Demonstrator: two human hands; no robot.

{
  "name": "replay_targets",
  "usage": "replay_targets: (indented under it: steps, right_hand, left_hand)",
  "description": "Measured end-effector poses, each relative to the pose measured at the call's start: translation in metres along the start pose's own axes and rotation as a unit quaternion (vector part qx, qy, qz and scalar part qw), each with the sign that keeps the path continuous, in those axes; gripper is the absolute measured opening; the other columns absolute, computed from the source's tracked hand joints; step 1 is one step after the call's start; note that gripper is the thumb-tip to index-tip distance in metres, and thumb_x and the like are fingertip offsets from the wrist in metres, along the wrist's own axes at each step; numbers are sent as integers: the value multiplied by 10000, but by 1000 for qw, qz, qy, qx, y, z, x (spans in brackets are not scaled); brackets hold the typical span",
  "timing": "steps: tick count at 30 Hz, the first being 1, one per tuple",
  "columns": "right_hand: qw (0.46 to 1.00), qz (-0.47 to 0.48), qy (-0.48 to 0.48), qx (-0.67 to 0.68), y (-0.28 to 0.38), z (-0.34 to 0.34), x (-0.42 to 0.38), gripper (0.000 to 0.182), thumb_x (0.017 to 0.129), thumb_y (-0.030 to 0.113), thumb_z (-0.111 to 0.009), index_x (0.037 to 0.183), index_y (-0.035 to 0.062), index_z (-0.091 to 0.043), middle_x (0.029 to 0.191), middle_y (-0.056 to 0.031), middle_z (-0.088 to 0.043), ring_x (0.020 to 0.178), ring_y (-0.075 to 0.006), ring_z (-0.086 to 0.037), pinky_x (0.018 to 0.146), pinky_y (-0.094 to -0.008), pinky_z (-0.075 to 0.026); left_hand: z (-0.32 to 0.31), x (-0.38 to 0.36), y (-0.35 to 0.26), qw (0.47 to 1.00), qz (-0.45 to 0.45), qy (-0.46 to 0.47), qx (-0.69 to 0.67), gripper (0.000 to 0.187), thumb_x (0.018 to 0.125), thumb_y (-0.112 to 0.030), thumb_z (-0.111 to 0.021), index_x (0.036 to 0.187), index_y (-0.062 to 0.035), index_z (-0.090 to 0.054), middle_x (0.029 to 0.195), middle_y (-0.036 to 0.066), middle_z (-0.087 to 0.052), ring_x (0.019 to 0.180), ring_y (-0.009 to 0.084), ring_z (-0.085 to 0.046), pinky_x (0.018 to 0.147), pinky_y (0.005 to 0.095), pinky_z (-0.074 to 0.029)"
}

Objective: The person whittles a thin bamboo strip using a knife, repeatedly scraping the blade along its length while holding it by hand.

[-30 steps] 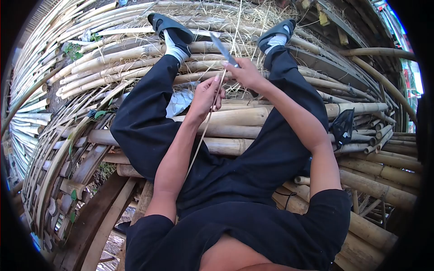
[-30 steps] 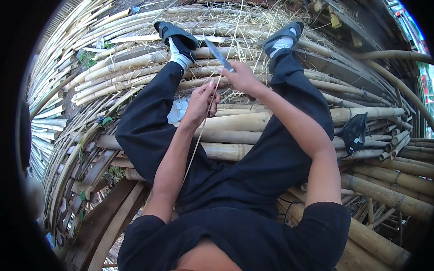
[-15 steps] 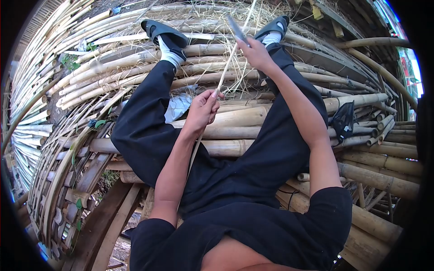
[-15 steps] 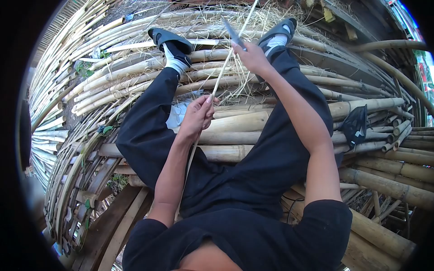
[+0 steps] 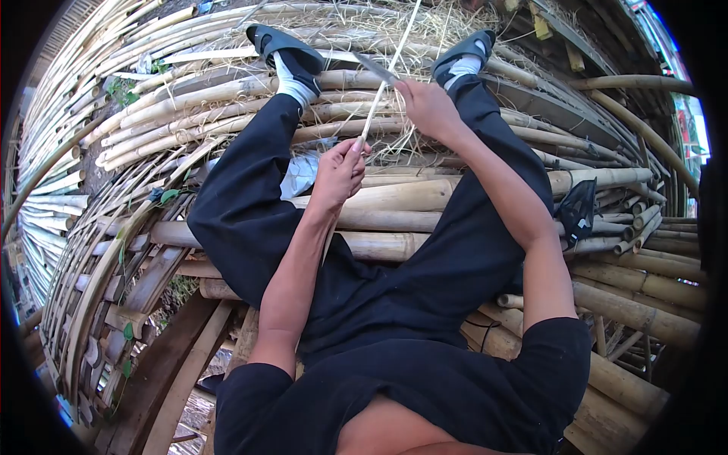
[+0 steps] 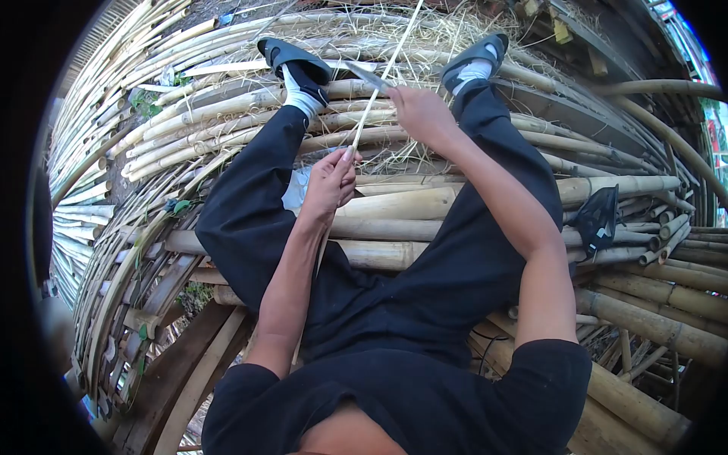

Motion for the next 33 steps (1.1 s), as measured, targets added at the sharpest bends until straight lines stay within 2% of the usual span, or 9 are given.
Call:
replay_targets:
  steps: [5, 8, 11, 17, 19, 21, 22, 24, 33]
  right_hand:
    - [994, 106, 31, -8, 6, -27, -23, 337, 966, 286, -410, 838, 18, -568, 665, -239, -570, 649, -445, -566, 573, -514, -434]
    - [999, -18, 26, -36, 9, -6, -10, 346, 964, 300, -399, 836, 28, -571, 690, -237, -588, 682, -441, -580, 609, -537, -446]
    - [994, 79, 67, -33, 10, -32, -34, 349, 971, 295, -388, 838, 30, -572, 690, -238, -591, 682, -432, -587, 598, -524, -454]
    - [998, -14, 20, -61, 9, -19, -17, 368, 966, 305, -382, 842, 21, -581, 684, -247, -592, 684, -430, -599, 637, -537, -469]
    - [990, 47, 98, -85, 15, -34, -33, 372, 972, 298, -368, 846, 21, -582, 686, -242, -597, 691, -421, -605, 623, -524, -477]
    - [988, 54, 125, -79, 12, -33, -29, 371, 969, 293, -370, 854, 18, -590, 705, -237, -607, 704, -406, -616, 625, -517, -484]
    - [992, 34, 91, -82, 4, -28, -19, 374, 967, 295, -375, 860, 14, -596, 717, -242, -609, 710, -409, -616, 640, -522, -481]
    - [992, -50, 76, -92, -4, -9, -1, 356, 956, 282, -391, 880, 11, -609, 764, -252, -617, 731, -416, -616, 662, -526, -478]
    - [995, -7, 63, -79, -21, -28, -7, 259, 924, 235, -424, 945, 58, -612, 778, -223, -625, 738, -428, -608, 693, -526, -480]
  left_hand:
    - [10, 7, 10, 991, -58, -41, 114, 223, 991, -224, -459, 965, -24, -556, 550, -76, -359, 386, 4, -272, 343, 185, -198]
    - [12, 14, 13, 981, -97, -53, 158, 214, 987, -186, -465, 944, -13, -582, 549, -76, -371, 412, -1, -289, 363, 186, -206]
    - [12, 16, 11, 965, -115, -81, 221, 202, 977, -145, -478, 935, 7, -604, 559, -68, -384, 456, 6, -304, 399, 195, -227]
    - [3, 9, 3, 883, -208, -147, 394, 196, 939, -109, -515, 918, 34, -648, 557, -23, -430, 507, 39, -362, 446, 241, -288]
    - [1, 6, -2, 862, -223, -156, 428, 165, 907, -88, -540, 929, 38, -643, 530, 68, -473, 474, 99, -422, 454, 289, -331]
    - [3, 4, 1, 817, -278, -150, 483, 138, 882, -73, -557, 937, 32, -628, 556, 177, -492, 448, 236, -466, 471, 345, -362]
    - [-2, 3, -5, 816, -282, -133, 487, 108, 869, -57, -559, 893, 38, -603, 612, 238, -495, 512, 380, -492, 490, 383, -376]
    - [-7, 1, -6, 807, -288, -126, 500, 102, 870, -55, -555, 856, 43, -582, 620, 243, -496, 537, 401, -500, 493, 391, -377]
    - [-9, -1, -5, 753, -268, -118, 590, 96, 856, -23, -490, 790, 46, -503, 641, 251, -570, 653, 428, -583, 586, 500, -451]
Point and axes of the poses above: each hand's wrist, its own x-axis towards the middle knuckle, its own z-axis out of the back of the hand, y = z × x, the point moved 3 cm from there along x, towards the middle knuckle
